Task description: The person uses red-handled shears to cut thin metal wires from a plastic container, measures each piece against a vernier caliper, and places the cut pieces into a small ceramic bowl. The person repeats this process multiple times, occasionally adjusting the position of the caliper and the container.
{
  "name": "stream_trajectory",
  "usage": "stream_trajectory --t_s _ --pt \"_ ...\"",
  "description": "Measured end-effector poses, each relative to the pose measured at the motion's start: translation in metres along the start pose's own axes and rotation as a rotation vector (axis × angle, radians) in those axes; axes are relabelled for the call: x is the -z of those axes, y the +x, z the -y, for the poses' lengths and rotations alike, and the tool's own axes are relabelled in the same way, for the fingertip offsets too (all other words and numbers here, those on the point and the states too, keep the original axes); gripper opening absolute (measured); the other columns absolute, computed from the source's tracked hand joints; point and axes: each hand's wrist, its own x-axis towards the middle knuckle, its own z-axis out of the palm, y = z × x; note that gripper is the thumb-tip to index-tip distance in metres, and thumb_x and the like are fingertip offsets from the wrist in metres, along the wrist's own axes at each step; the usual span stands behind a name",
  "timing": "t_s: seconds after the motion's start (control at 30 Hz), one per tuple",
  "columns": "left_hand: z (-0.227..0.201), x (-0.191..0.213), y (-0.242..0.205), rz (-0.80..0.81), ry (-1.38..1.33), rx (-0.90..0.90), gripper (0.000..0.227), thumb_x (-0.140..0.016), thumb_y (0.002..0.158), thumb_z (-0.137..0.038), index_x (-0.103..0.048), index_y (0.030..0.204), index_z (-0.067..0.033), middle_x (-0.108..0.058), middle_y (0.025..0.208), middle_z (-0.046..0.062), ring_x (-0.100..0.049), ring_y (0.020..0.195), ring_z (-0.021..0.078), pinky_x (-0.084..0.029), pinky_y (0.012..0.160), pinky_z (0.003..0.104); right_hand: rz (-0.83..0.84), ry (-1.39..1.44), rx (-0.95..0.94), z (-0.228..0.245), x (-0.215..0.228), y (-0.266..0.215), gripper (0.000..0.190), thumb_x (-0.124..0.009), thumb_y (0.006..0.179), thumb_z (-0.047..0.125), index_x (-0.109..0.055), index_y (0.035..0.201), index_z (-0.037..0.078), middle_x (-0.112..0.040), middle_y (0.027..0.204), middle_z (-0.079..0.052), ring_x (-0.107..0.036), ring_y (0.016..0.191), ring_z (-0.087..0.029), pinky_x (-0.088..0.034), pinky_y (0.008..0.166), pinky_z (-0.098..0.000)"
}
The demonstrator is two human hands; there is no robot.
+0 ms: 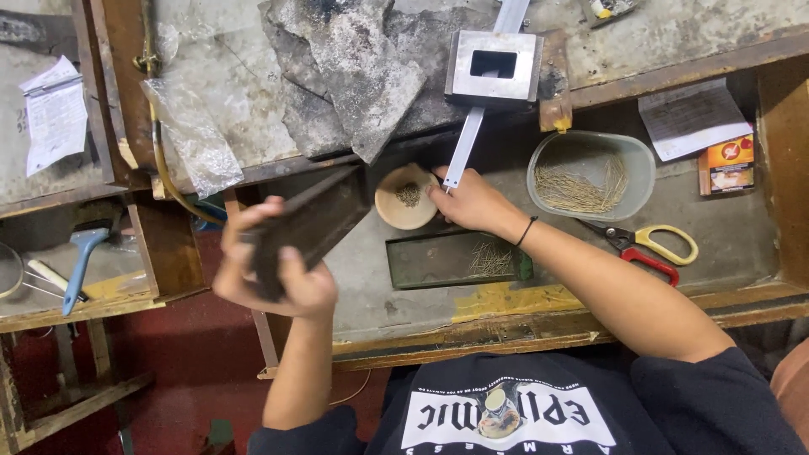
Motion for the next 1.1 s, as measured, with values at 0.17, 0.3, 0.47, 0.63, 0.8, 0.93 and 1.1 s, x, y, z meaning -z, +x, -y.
stream_trajectory --t_s 0.17,0.3,0.47,0.63,0.8,0.93,1.1 --pt "-0.005 0.000 -0.050 0.565 -0.240 0.123 0.035 -0.069 0.086 -0.018 -0.070 0.114 0.0026 -0.070 0.110 0.022 -0.069 0.110 0.0356 -0.050 0.110 0.055 0.030 -0.019 -0.014 -0.001 0.003 0.004 0.035 -0.054 0.097 0.018 -0.067 0.116 -0.009 -0.070 0.068 -0.020 -0.074 0.062 -0.026 -0.060 0.061 -0.0384" --pt "-0.026 -0.047 -0.044 0.680 -0.179 -0.426 0.030 -0.077 0.083 -0.013 -0.072 0.111 -0.0221 -0.075 0.108 0.020 -0.077 0.090 0.0342 -0.065 0.089 0.052 0.028 -0.075 0.017 0.005 0.006 0.003 0.034 -0.056 0.097 0.017 -0.066 0.110 -0.012 -0.069 0.077 -0.033 -0.074 0.079 -0.046 -0.057 0.065 -0.0549" --pt "-0.015 -0.058 -0.061 0.746 -0.156 -0.502 0.021 -0.071 0.091 -0.011 -0.068 0.110 -0.0192 -0.074 0.109 0.019 -0.076 0.092 0.0312 -0.065 0.089 0.046 0.053 -0.088 -0.001 0.028 0.017 -0.008 0.028 -0.054 0.097 0.016 -0.067 0.106 -0.008 -0.071 0.082 -0.030 -0.074 0.084 -0.044 -0.059 0.069 -0.0498" --pt "-0.018 -0.060 -0.069 0.760 -0.127 -0.559 0.016 -0.068 0.095 -0.014 -0.065 0.109 -0.0208 -0.075 0.108 0.016 -0.076 0.091 0.0278 -0.064 0.091 0.042 0.054 -0.053 0.002 0.012 0.014 -0.007 0.027 -0.053 0.099 0.016 -0.069 0.103 -0.006 -0.072 0.084 -0.029 -0.075 0.082 -0.042 -0.059 0.066 -0.0474" --pt "-0.017 -0.058 -0.070 0.760 -0.114 -0.525 0.021 -0.069 0.094 -0.017 -0.065 0.114 -0.0213 -0.075 0.109 0.017 -0.076 0.093 0.0289 -0.065 0.088 0.043 0.042 -0.082 0.001 0.024 0.018 -0.014 0.029 -0.052 0.099 0.015 -0.069 0.103 -0.008 -0.073 0.086 -0.030 -0.075 0.082 -0.042 -0.057 0.063 -0.0496" --pt "-0.018 -0.033 -0.063 0.717 -0.135 -0.452 0.031 -0.073 0.087 -0.014 -0.066 0.115 -0.0225 -0.075 0.108 0.018 -0.076 0.088 0.0319 -0.066 0.085 0.047 0.033 -0.086 0.011 0.009 0.012 -0.004 0.032 -0.053 0.098 0.016 -0.069 0.100 -0.011 -0.072 0.080 -0.028 -0.074 0.074 -0.043 -0.056 0.059 -0.0509" --pt "-0.020 -0.022 -0.038 0.239 0.000 -0.172 0.034 -0.057 0.098 -0.007 -0.052 0.127 -0.0241 -0.055 0.101 0.024 -0.064 0.089 0.0421 -0.060 0.090 0.060 0.052 -0.081 0.022 0.008 0.015 -0.005 0.035 -0.053 0.098 0.019 -0.069 0.107 -0.011 -0.074 0.079 -0.024 -0.075 0.071 -0.037 -0.058 0.060 -0.0466"
